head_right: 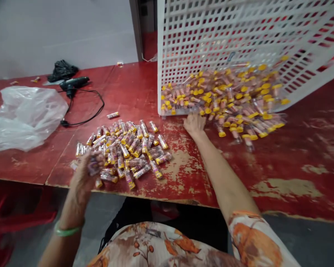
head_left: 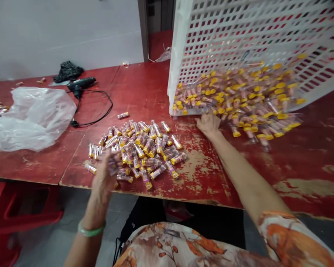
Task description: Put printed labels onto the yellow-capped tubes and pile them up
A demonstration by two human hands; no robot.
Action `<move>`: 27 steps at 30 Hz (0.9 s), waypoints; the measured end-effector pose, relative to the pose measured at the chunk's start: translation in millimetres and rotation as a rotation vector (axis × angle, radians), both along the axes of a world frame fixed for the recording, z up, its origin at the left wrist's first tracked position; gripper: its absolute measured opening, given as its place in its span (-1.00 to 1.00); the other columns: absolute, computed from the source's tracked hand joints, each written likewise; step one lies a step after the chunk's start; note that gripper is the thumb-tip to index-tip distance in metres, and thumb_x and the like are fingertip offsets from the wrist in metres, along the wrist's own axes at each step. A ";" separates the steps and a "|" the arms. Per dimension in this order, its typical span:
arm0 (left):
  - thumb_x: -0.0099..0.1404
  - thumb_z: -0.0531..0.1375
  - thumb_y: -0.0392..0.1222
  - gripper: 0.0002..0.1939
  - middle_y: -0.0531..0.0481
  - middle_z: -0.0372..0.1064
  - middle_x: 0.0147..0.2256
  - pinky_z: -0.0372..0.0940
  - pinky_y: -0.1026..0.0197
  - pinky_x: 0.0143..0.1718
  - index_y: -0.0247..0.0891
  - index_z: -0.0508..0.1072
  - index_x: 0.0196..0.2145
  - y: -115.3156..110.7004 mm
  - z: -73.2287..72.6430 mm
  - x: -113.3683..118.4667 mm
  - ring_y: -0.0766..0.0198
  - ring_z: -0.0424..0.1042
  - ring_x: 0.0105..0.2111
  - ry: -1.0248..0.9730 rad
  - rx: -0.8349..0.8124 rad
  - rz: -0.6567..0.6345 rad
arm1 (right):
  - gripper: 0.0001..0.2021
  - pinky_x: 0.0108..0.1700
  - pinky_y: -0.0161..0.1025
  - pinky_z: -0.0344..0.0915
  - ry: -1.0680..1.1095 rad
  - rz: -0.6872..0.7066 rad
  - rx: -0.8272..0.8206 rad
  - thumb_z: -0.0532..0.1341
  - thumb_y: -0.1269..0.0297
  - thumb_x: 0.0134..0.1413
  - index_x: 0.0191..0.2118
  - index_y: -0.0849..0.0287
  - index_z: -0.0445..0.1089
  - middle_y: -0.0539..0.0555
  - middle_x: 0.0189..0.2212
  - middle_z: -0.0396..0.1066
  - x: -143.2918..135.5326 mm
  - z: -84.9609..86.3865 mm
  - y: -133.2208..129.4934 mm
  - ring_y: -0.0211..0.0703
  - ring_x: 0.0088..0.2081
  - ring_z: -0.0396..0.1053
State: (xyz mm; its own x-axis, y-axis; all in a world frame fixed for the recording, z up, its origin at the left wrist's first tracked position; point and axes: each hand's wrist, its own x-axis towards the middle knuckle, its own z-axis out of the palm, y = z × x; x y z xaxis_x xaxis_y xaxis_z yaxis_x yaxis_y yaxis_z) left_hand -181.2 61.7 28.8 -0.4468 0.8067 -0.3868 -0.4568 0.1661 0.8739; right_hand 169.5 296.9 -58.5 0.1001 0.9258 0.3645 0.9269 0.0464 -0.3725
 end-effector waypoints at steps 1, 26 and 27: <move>0.04 0.29 -0.09 -0.73 0.02 0.34 -0.55 0.22 0.35 -0.55 -0.36 0.45 -0.36 -2.0 -1.0 21.9 0.39 0.30 -0.57 -0.153 -0.030 -0.094 | -0.75 -0.12 0.14 0.20 0.063 -0.016 -0.007 0.20 0.36 -0.07 -0.26 0.43 0.40 0.56 -0.09 0.34 -1.1 -3.0 5.4 0.29 -0.11 0.36; -0.28 0.48 -0.30 -0.41 -0.12 0.53 -0.30 0.42 0.20 -0.41 -0.36 0.47 -0.21 -13.3 -32.4 133.6 0.19 0.51 -0.41 -0.250 -0.116 -0.220 | -0.85 -0.69 -0.39 0.05 1.872 0.530 -0.458 0.07 0.20 -0.02 -0.35 0.13 0.28 0.05 -0.41 0.18 -50.3 30.6 -200.4 -0.29 -0.52 0.08; -0.27 0.48 -0.30 -0.41 -0.12 0.53 -0.30 0.42 0.21 -0.45 -0.35 0.47 -0.21 -13.5 -32.1 133.3 0.19 0.51 -0.42 -0.246 -0.121 -0.226 | -0.85 -0.68 -0.40 0.06 1.866 0.515 -0.465 0.10 0.21 -0.03 -0.33 0.13 0.30 0.05 -0.40 0.21 -50.8 31.6 -203.7 -0.30 -0.51 0.10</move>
